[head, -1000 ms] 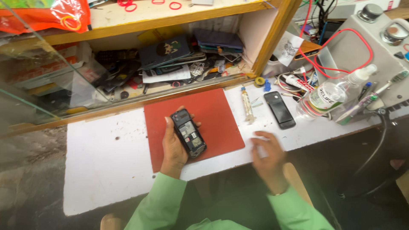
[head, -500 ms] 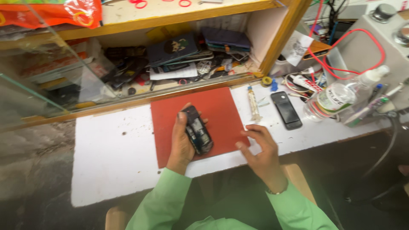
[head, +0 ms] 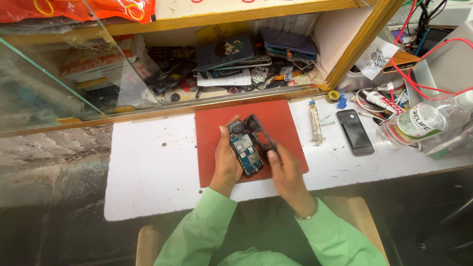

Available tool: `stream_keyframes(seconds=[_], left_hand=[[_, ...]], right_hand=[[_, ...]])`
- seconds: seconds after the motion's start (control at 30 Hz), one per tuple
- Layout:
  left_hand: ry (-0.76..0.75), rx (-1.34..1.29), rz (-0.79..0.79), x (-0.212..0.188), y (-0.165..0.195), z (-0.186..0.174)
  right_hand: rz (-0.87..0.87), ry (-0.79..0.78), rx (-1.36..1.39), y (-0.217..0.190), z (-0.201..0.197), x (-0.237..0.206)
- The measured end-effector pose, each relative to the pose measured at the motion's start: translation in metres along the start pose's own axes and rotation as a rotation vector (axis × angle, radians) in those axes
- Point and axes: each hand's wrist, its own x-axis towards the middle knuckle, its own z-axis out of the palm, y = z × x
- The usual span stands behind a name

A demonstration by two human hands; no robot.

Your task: The person disassembles a black mobile phone, removes the back cover and battery, and places the components on the table. They then inspect the motherboard and use a small tool to work on the circuit board.

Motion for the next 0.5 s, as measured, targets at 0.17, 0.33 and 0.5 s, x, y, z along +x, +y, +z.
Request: stream_keyframes(seconds=[0.17,0.33,0.5], left_hand=[[-0.005,0.051,0.043,0.000,0.002,0.002],[-0.018,0.049,0.008,0.000,0.003,0.004],[-0.035,0.051,0.010,0.001,0.004,0.005]], right_hand=[[0.127,0.258,0.105,0.036,-0.069,0.011],[0.009,0.506,-0.188,0.054,-0.161,0.013],[0.135,0.509,-0.278,0.067,-0.189,0.015]])
